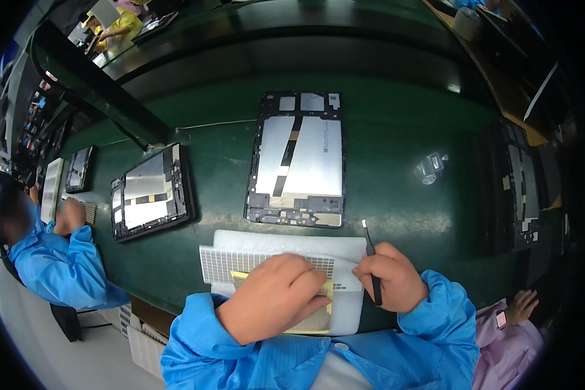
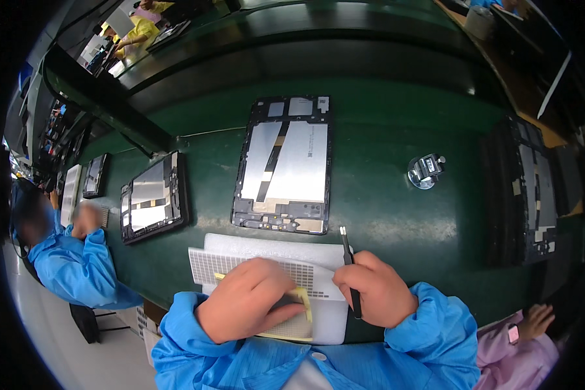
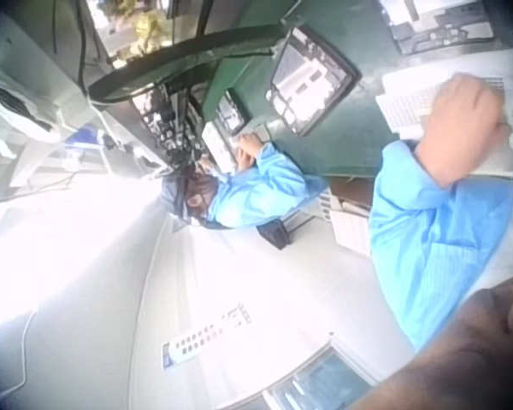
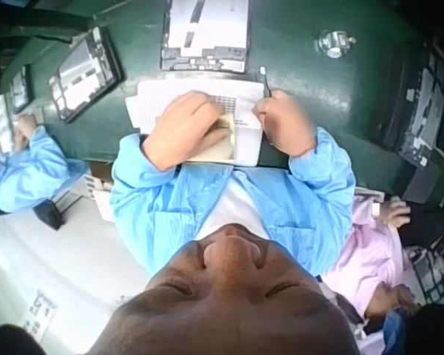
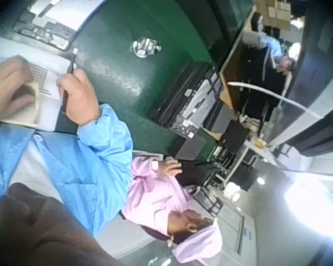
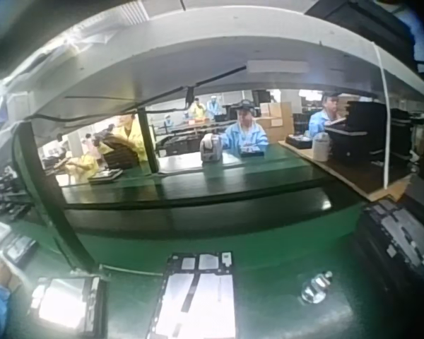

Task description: The person uses tweezers to pick small adhesive strips from a sheet and apply them to specific locations on a disassembled electronic device chassis. The person repeatedly picks up the device to adjust its position on the workbench while continuing to apply the strips.

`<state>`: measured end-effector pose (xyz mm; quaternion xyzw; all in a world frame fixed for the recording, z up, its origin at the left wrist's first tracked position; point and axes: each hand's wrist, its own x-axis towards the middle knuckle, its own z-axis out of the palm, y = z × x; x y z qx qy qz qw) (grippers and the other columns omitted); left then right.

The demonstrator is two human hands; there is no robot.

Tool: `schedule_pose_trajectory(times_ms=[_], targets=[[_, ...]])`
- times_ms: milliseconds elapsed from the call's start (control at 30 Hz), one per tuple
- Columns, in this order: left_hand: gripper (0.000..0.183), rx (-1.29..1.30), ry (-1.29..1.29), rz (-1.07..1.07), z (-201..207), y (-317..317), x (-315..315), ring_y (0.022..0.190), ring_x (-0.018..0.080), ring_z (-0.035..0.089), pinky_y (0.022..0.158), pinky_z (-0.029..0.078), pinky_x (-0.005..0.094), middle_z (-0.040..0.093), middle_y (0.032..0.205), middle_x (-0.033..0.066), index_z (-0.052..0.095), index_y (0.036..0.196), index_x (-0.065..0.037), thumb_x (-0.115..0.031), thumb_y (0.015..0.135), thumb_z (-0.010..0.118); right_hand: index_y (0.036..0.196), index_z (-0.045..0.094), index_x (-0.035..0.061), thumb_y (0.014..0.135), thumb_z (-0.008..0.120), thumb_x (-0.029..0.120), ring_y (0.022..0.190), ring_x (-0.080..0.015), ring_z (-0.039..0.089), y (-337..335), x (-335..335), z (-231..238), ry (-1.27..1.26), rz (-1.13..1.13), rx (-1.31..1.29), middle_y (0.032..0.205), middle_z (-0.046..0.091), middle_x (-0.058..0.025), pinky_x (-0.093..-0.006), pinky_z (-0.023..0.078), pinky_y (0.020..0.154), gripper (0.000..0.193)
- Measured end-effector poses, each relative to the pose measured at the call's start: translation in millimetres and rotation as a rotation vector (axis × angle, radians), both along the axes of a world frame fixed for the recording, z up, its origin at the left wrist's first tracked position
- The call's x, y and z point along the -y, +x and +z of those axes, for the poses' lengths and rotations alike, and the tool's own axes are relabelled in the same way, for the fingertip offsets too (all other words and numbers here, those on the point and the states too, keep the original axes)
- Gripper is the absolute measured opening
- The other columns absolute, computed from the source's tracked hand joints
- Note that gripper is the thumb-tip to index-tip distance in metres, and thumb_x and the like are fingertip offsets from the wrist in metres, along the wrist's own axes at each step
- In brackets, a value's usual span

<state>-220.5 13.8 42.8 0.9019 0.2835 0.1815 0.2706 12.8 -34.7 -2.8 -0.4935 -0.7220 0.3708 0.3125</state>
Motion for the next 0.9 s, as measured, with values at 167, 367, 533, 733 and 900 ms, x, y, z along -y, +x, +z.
schedule_pose_trajectory(times_ms=[167, 367, 533, 733, 900], targets=[[0.026, 0.038, 0.093, -0.076, 25, -20, 0, 0.063, 0.0243, 0.059, 0.053, 0.049, 0.0332, 0.058, 0.079, 0.0075, 0.061, 0.086, -0.004, -0.012, 0.068, 0.077, 0.086, 0.061, 0.0052, 0.074, 0.067, -0.002, 0.068, -0.0249, 0.052, -1, -7, 2, 0.023, -0.142, -0.073, 0.073, 0.052, -0.0094, -0.0332, 0.042, 0.060, 0.015], [0.022, -0.130, -0.023, 0.110, 12, -32, -20, 0.073, 0.0260, 0.060, 0.063, 0.051, 0.0337, 0.059, 0.082, 0.0092, 0.063, 0.087, -0.003, -0.009, 0.069, 0.074, 0.085, 0.060, 0.0058, 0.076, 0.066, -0.001, 0.070, -0.0264, 0.052, -15, -30, 7, 0.067, -0.116, -0.016, 0.076, 0.052, -0.0101, -0.0341, 0.043, 0.061, 0.013], [0.023, -0.048, 0.115, 0.013, 3, -20, -35, 0.076, 0.0272, 0.060, 0.067, 0.051, 0.0353, 0.060, 0.087, 0.0102, 0.063, 0.088, -0.002, -0.007, 0.068, 0.073, 0.085, 0.060, 0.0066, 0.073, 0.064, -0.002, 0.072, -0.0282, 0.054, -23, -31, -2, 0.115, -0.101, 0.079, 0.080, 0.051, -0.0110, -0.0347, 0.046, 0.063, 0.016], [0.032, -0.041, 0.251, -0.067, -20, -4, -33, 0.094, 0.0318, 0.057, 0.082, 0.047, 0.0412, 0.059, 0.095, 0.0126, 0.061, 0.093, 0.001, -0.004, 0.061, 0.067, 0.089, 0.061, 0.0058, 0.075, 0.065, 0.000, 0.077, -0.0281, 0.057, -19, -31, -3, 0.275, -0.051, 0.241, 0.086, 0.054, -0.0127, -0.0341, 0.048, 0.065, 0.016], [0.035, 0.102, 0.174, -0.019, -29, 5, -22, 0.098, 0.0333, 0.054, 0.087, 0.045, 0.0432, 0.058, 0.099, 0.0136, 0.060, 0.095, 0.000, -0.008, 0.063, 0.071, 0.100, 0.061, 0.0031, 0.085, 0.059, 0.009, 0.081, -0.0245, 0.058, -5, -30, 13, 0.290, -0.155, -0.023, 0.092, 0.055, -0.0126, -0.0317, 0.049, 0.067, 0.016]])
